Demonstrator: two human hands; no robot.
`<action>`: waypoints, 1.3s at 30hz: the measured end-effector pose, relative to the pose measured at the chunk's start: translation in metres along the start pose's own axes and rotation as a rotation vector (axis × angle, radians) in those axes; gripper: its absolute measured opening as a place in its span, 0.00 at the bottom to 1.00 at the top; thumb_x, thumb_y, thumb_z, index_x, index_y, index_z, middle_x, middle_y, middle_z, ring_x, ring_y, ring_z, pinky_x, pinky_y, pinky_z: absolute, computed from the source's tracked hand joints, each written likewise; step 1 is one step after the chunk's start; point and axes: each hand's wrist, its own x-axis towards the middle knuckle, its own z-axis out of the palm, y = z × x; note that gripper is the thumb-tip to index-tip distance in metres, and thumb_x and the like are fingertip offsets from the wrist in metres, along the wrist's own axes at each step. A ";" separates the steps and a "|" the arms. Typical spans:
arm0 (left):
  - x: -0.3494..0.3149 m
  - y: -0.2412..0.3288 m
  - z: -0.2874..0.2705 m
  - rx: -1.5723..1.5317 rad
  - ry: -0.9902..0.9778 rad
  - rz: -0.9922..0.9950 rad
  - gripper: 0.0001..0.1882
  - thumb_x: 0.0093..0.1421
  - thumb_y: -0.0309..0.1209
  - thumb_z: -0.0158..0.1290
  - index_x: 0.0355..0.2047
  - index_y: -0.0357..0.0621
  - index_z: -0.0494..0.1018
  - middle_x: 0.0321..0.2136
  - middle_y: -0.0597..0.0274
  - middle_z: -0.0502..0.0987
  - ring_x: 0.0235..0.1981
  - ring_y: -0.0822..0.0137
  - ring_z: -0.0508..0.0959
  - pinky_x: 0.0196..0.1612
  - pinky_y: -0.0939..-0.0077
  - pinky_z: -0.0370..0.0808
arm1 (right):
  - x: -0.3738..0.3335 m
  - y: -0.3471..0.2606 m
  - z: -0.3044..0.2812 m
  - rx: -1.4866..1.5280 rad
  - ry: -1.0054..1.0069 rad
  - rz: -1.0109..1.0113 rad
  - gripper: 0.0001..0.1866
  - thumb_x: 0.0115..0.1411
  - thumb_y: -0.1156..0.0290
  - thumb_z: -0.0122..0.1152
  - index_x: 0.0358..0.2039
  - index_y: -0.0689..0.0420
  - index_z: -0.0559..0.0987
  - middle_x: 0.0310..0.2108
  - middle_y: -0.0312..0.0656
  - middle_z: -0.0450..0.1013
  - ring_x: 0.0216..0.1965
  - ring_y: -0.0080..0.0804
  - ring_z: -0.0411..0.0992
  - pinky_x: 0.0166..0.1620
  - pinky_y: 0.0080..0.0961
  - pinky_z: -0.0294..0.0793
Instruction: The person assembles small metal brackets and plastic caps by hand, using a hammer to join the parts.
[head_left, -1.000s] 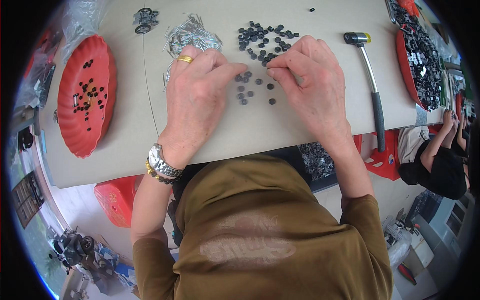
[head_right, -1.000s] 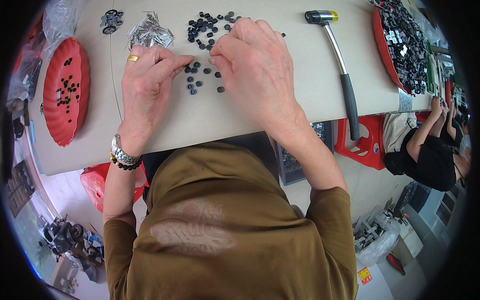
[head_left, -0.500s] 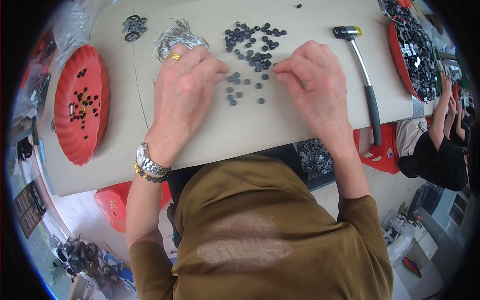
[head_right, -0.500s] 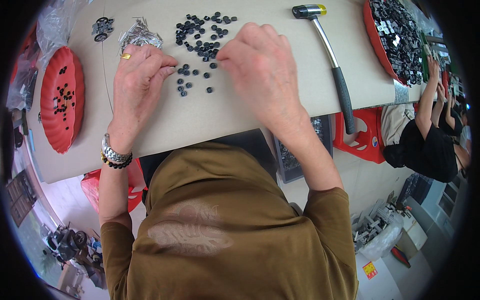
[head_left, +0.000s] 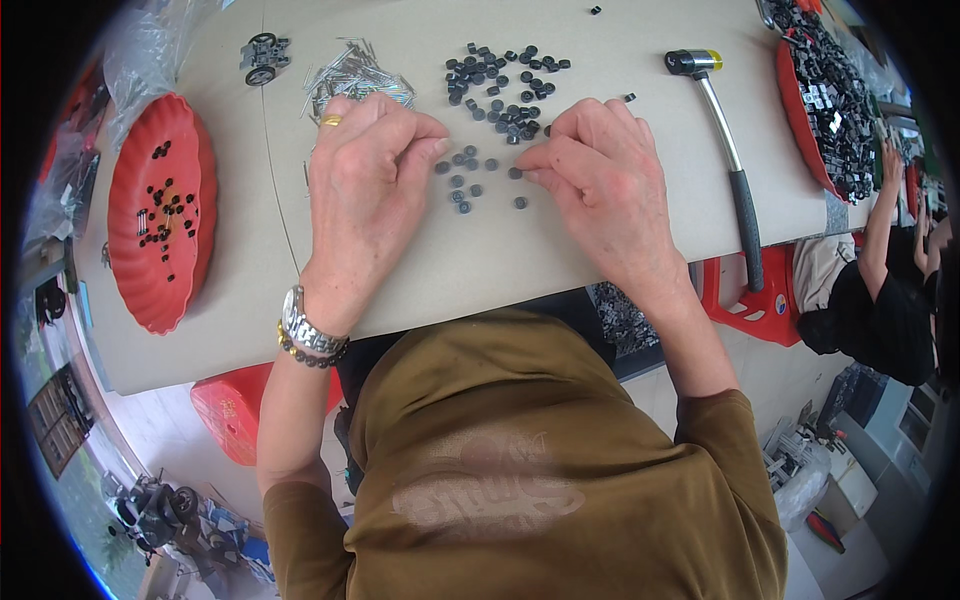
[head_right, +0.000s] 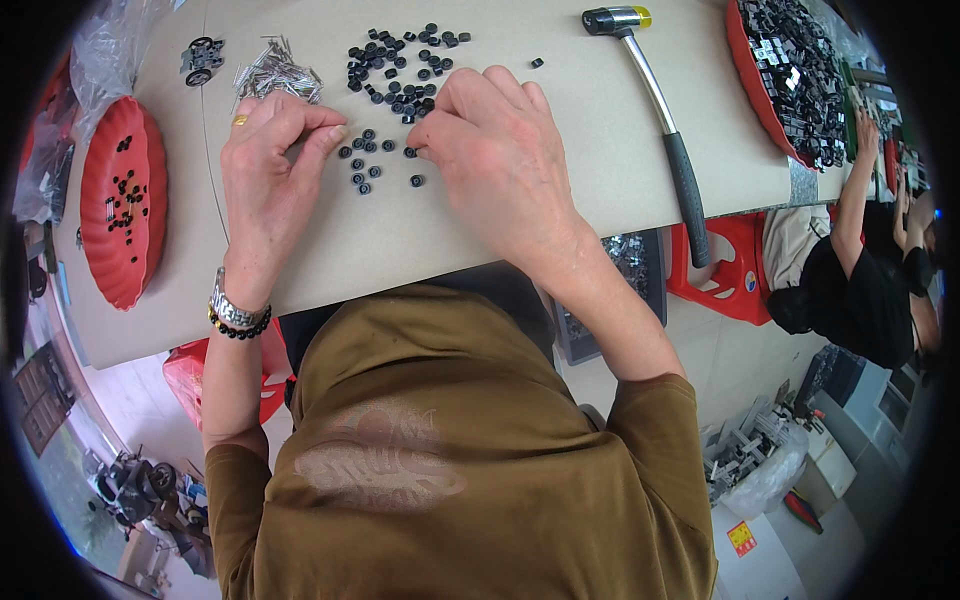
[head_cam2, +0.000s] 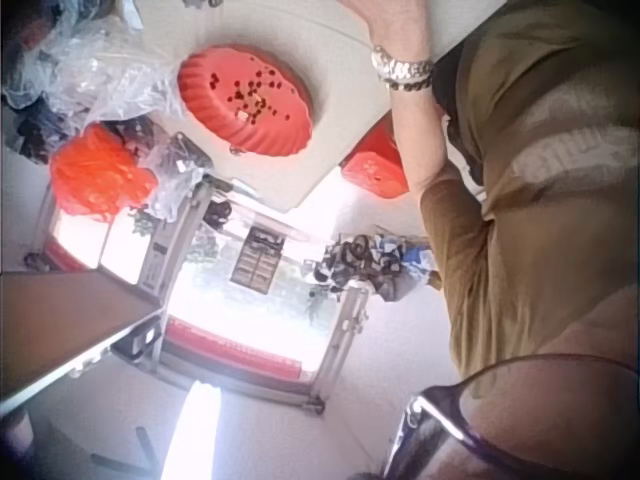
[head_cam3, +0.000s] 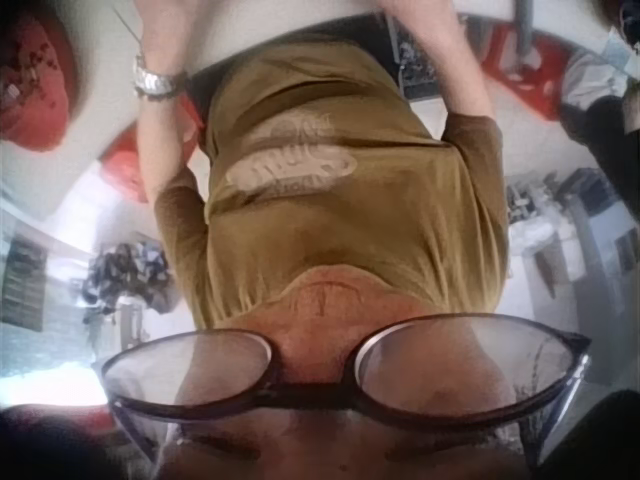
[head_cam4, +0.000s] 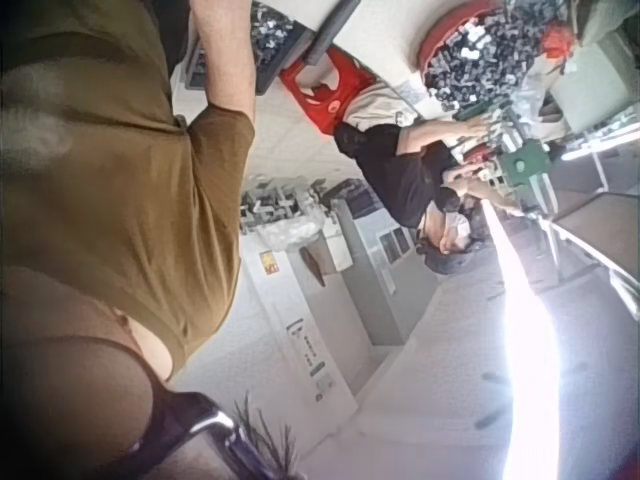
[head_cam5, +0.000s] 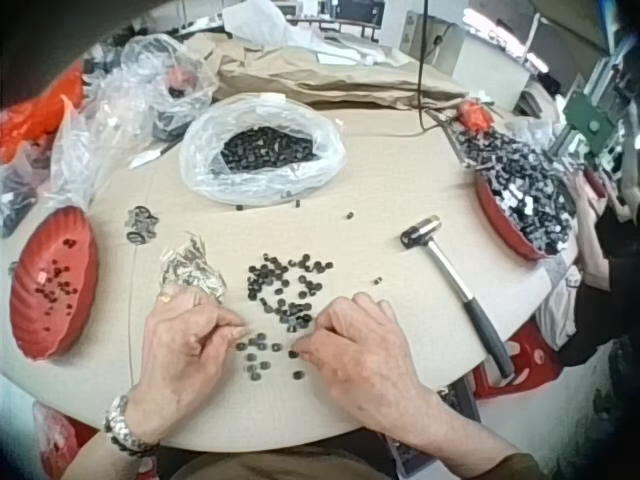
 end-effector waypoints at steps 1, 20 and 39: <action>-0.002 0.001 -0.001 0.000 -0.002 0.000 0.04 0.55 0.19 0.63 0.31 0.40 0.82 0.24 0.64 0.74 0.31 0.63 0.70 0.39 0.69 0.68 | -0.001 -0.001 0.000 0.018 0.016 0.003 0.08 0.48 0.79 0.69 0.30 0.53 0.86 0.30 0.32 0.69 0.36 0.32 0.69 0.40 0.29 0.63; -0.027 0.019 0.008 0.105 -0.038 0.104 0.24 0.47 0.14 0.55 0.46 0.40 0.83 0.31 0.65 0.74 0.36 0.60 0.70 0.41 0.66 0.69 | -0.005 0.004 0.001 -0.152 -0.009 -0.037 0.19 0.50 0.75 0.66 0.44 0.46 0.89 0.32 0.30 0.66 0.36 0.29 0.65 0.39 0.29 0.60; -0.049 0.027 0.011 0.001 0.114 0.083 0.26 0.42 0.12 0.56 0.45 0.37 0.84 0.29 0.62 0.74 0.32 0.60 0.70 0.39 0.67 0.70 | -0.014 0.004 -0.007 -0.238 -0.031 -0.102 0.16 0.55 0.69 0.69 0.45 0.45 0.88 0.33 0.28 0.69 0.38 0.28 0.67 0.41 0.30 0.63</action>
